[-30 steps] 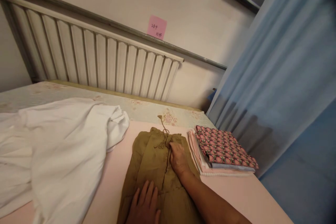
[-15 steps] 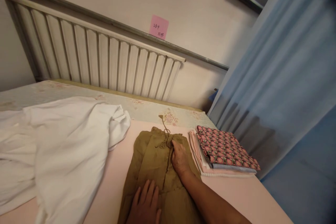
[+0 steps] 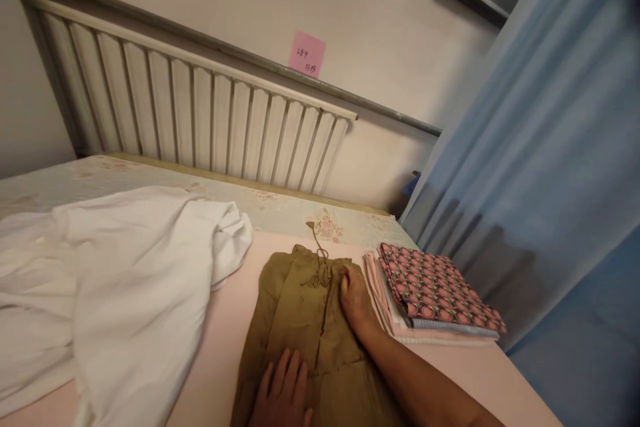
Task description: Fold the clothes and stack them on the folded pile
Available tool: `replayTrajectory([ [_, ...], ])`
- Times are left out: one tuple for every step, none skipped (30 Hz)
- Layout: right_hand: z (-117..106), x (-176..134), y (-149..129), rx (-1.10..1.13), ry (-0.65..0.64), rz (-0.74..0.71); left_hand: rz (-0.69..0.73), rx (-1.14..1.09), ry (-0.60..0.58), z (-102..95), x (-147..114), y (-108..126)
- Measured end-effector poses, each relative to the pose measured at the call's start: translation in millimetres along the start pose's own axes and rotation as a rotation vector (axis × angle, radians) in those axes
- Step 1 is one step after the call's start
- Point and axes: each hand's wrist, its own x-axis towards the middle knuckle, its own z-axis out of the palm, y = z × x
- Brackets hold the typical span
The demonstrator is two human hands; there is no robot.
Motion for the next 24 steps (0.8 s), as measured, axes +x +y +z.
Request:
replayTrajectory([
  [-0.5,10.1,-0.5,-0.008,-0.012,0.017,0.001,-0.009,-0.016,1.8,0.0,-0.4],
  [0.1,21.3,-1.5,-0.018,-0.028,0.039,-0.002,-0.022,-0.038,3.6,0.1,-0.7],
  [2.0,33.1,-3.0,-0.031,-0.05,0.065,-0.009,-0.037,-0.065,5.3,0.1,-0.8],
  [5.3,45.2,-4.9,-0.046,-0.075,0.092,-0.019,-0.055,-0.095,6.8,0.2,-0.7],
  [9.8,57.1,-7.0,-0.062,-0.107,0.115,-0.033,-0.074,-0.128,8.0,0.3,-0.6],
  [15.4,68.6,-9.2,-0.078,-0.143,0.134,-0.045,-0.096,-0.162,9.0,0.6,-0.5],
  [21.6,79.4,-11.4,-0.095,-0.18,0.15,-0.056,-0.118,-0.196,9.6,0.9,-0.5],
  [28.2,89.1,-13.3,-0.114,-0.218,0.166,-0.063,-0.14,-0.231,10.0,1.3,-0.5],
  [34.8,97.6,-14.9,-0.133,-0.254,0.183,-0.071,-0.16,-0.261,10.2,1.8,-0.7],
  [41.3,104.8,-16.1,-0.153,-0.287,0.2,-0.081,-0.178,-0.284,10.1,2.2,-0.9],
  [47.4,110.6,-16.9,-0.171,-0.318,0.217,-0.087,-0.193,-0.298,10.0,2.6,-1.4],
  [53.2,115.0,-17.5,-0.186,-0.347,0.231,-0.083,-0.208,-0.306,9.7,2.8,-2.0],
  [58.5,118.2,-17.8,-0.199,-0.377,0.24,-0.076,-0.219,-0.311,9.6,2.8,-2.7],
  [63.5,120.4,-17.9,-0.208,-0.405,0.247,-0.068,-0.227,-0.314,9.6,2.6,-3.5],
  [68.2,121.9,-17.8,-0.215,-0.432,0.251,-0.06,-0.231,-0.319,9.8,2.1,-4.4],
  [72.5,123.1,-17.7,-0.219,-0.457,0.256,-0.048,-0.233,-0.323,10.4,1.3,-5.3],
  [76.4,124.3,-17.3,-0.221,-0.48,0.262,-0.038,-0.232,-0.323,11.4,0.1,-6.2],
  [79.9,125.7,-16.8,-0.221,-0.499,0.272,-0.031,-0.231,-0.32,12.6,-1.3,-7.1],
  [82.9,127.6,-16.0,-0.217,-0.516,0.285,-0.021,-0.229,-0.314,14.1,-2.9,-7.9],
  [85.3,129.9,-15.0,-0.211,-0.53,0.301,-0.007,-0.229,-0.306,15.6,-4.5,-8.5],
  [87.0,132.8,-13.8,-0.201,-0.542,0.317,0.002,-0.226,-0.297,17.0,-6.0,-8.8],
  [87.9,136.1,-12.4,-0.187,-0.549,0.33,0.007,-0.222,-0.286,18.2,-7.2,-8.6],
  [88.0,139.5,-11.0,-0.167,-0.552,0.341,0.009,-0.218,-0.275,19.1,-7.9,-8.0],
  [87.2,142.6,-9.6,-0.143,-0.552,0.347,0.006,-0.213,-0.261,19.5,-8.1,-6.8],
])
